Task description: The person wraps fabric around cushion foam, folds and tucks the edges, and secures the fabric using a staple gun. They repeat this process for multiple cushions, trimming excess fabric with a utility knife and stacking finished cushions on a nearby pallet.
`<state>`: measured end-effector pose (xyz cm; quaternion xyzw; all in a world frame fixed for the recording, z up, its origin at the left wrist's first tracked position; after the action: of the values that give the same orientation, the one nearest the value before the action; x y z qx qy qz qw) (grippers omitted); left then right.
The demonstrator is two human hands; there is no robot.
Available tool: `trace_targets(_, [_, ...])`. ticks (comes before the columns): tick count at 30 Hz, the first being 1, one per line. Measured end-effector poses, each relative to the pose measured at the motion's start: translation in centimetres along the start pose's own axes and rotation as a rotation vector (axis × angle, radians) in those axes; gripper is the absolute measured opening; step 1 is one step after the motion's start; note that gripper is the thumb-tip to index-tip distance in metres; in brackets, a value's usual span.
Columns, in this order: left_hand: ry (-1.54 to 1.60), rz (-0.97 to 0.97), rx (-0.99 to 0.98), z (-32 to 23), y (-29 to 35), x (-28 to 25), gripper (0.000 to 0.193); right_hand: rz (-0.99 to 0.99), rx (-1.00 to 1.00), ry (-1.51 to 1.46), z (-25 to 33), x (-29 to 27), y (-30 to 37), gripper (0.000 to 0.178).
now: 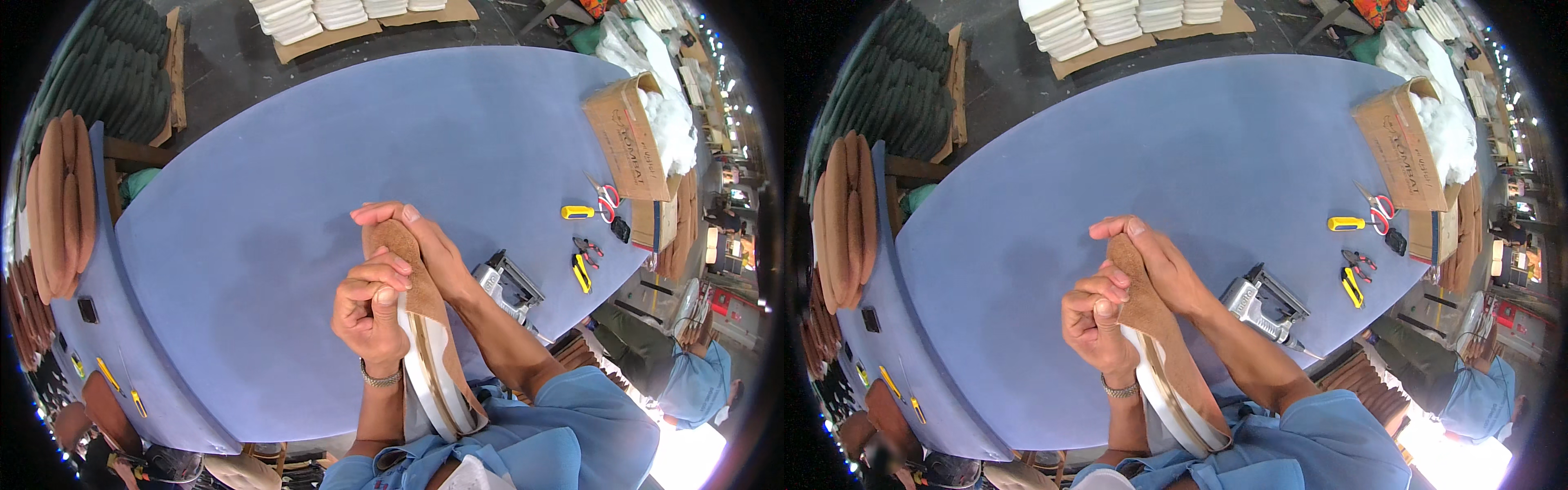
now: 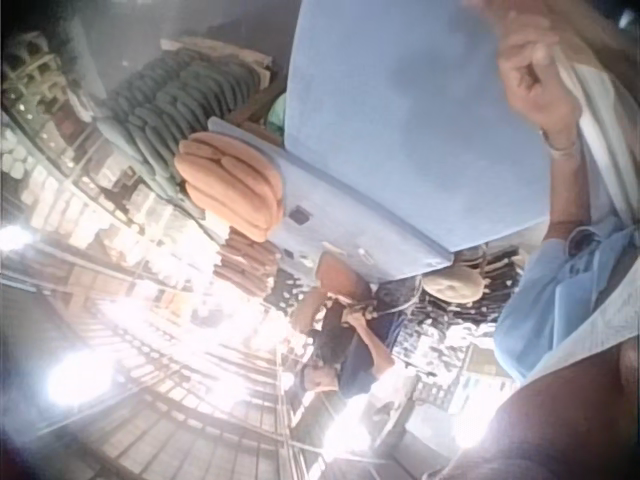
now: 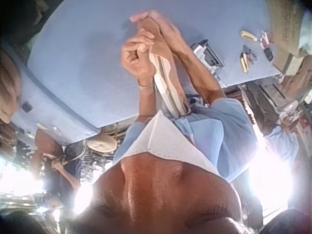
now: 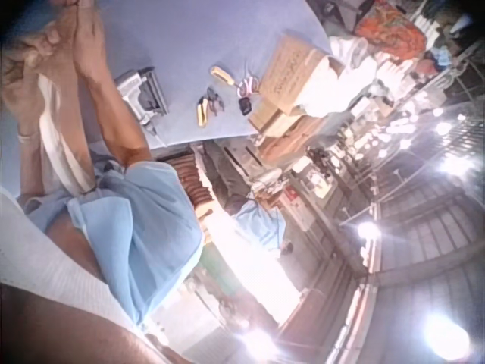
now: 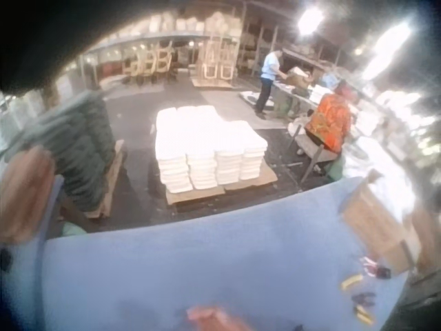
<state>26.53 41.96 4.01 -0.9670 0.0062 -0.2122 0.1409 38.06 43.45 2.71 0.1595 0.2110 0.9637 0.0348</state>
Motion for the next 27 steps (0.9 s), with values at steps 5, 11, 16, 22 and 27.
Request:
trace_targets(5, [0.022, -0.023, -0.02, -0.1, 0.5, -0.1, 0.016, 0.009, -0.103, 0.11, 1.6, 0.9, 3.0, 0.052])
trace_targets(11, [-0.032, 0.028, -0.096, -0.3, -0.5, -0.9, 0.014, -0.035, -0.201, 0.203, 0.4, 0.7, 2.6, 0.046])
trace_targets(16, [-0.173, 0.204, -0.275, -0.1, -7.1, -4.5, 0.023, -0.067, -0.124, 0.291, 0.2, 1.3, 2.1, 0.046])
trace_targets(22, [-0.174, 0.516, -0.321, 0.8, -8.6, -0.2, 0.042, -0.088, -0.171, 0.308, 0.5, 2.1, 2.1, 0.055])
trace_targets(27, [-0.161, 0.374, -0.426, 0.8, -4.9, -2.4, 0.044, -0.057, -0.228, 0.389, -1.4, 2.7, 2.9, 0.072])
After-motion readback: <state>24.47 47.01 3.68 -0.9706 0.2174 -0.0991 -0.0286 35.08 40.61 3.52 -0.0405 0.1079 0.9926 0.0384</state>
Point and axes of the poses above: each hand's wrist, its own y-axis away from the middle knuckle, its own x-axis out of the palm, z = x × y, the point moved 2 cm from there along -y, towards the middle knuckle, and after that the axes turned 6 degrees about x, right-handed, at the moved point
